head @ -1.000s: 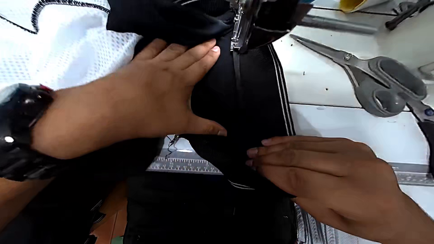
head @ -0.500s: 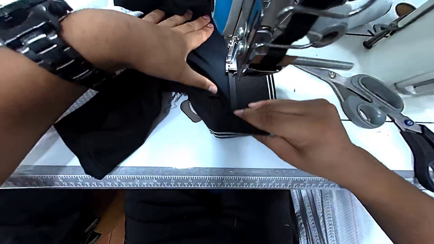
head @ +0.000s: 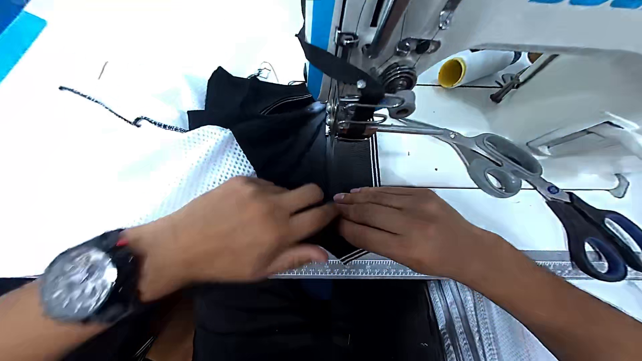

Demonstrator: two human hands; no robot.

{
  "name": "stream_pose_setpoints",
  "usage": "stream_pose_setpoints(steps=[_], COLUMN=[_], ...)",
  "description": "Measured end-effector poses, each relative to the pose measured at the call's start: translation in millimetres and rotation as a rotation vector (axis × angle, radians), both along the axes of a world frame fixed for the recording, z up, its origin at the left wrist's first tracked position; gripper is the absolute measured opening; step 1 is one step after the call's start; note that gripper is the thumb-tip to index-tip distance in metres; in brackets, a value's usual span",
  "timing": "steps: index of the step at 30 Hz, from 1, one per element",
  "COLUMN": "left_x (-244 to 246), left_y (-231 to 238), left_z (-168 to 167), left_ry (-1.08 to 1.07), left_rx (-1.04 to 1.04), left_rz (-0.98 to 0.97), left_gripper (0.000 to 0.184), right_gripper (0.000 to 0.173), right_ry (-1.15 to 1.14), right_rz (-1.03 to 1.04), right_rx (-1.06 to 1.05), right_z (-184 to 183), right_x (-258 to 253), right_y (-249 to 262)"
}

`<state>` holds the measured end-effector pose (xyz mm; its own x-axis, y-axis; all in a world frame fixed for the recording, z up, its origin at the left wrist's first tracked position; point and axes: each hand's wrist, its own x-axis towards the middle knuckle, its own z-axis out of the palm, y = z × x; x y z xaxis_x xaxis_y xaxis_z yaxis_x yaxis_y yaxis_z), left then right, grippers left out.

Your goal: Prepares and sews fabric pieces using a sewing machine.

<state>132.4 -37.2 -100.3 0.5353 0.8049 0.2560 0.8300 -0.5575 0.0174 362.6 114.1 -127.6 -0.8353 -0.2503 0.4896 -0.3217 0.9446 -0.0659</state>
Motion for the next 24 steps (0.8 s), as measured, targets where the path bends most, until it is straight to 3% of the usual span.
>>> stream_pose_setpoints(steps=[4, 9, 24], left_x=[-8.1, -0.7, -63.2], left_y=[2.5, 8.7, 74.4], left_z=[-21.5, -22.7, -18.2], left_ry=[-0.033, -0.01, -0.129], left_rx=[0.054, -0.008, 0.001], left_rz=[0.04, 0.157, -0.026], left_gripper=[0.067, 0.07, 0.05], right_gripper=[0.019, 0.019, 0.024], right_ry=[-0.041, -0.089, -0.047], right_rz=[0.008, 0.006, -0.227], right_rx=[-0.008, 0.016, 0.136], right_z=[0.2, 2.4, 5.0], right_x=[8.6, 5.1, -27.3], right_y=[6.3, 8.8, 39.0])
